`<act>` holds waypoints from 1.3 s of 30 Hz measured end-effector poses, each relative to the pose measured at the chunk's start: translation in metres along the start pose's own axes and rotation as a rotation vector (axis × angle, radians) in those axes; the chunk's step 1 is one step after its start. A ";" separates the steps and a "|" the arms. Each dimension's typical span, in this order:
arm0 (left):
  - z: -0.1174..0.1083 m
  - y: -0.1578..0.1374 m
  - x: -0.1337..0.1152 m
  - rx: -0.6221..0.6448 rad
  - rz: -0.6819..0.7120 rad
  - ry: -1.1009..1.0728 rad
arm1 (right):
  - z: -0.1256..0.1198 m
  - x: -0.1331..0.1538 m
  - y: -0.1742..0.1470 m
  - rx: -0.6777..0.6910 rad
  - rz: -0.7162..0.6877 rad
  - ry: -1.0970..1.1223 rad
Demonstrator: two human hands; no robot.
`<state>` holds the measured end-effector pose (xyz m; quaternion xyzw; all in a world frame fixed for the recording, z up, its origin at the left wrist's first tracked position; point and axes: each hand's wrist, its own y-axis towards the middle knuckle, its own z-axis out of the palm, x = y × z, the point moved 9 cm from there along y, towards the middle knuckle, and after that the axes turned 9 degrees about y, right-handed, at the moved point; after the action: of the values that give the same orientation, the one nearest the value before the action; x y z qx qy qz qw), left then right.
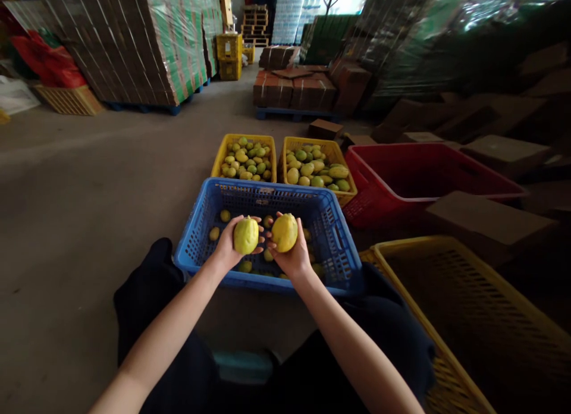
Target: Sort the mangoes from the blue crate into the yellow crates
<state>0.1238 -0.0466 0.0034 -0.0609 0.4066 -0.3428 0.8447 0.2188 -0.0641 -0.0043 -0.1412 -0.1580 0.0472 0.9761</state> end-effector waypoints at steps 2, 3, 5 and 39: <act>-0.003 0.001 0.002 -0.022 -0.027 -0.073 | -0.004 -0.001 0.001 -0.041 0.006 0.059; -0.005 0.002 0.003 -0.035 -0.039 -0.112 | -0.007 -0.002 0.001 -0.066 0.014 0.071; -0.009 0.004 0.007 -0.059 -0.068 -0.186 | -0.013 -0.005 0.001 -0.114 0.043 0.079; -0.062 0.026 0.074 -0.245 -0.343 -0.180 | -0.007 0.033 -0.014 -0.126 -0.061 0.186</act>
<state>0.1252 -0.0627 -0.0953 -0.2615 0.3520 -0.4225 0.7932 0.2528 -0.0743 0.0031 -0.2011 -0.0736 -0.0059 0.9768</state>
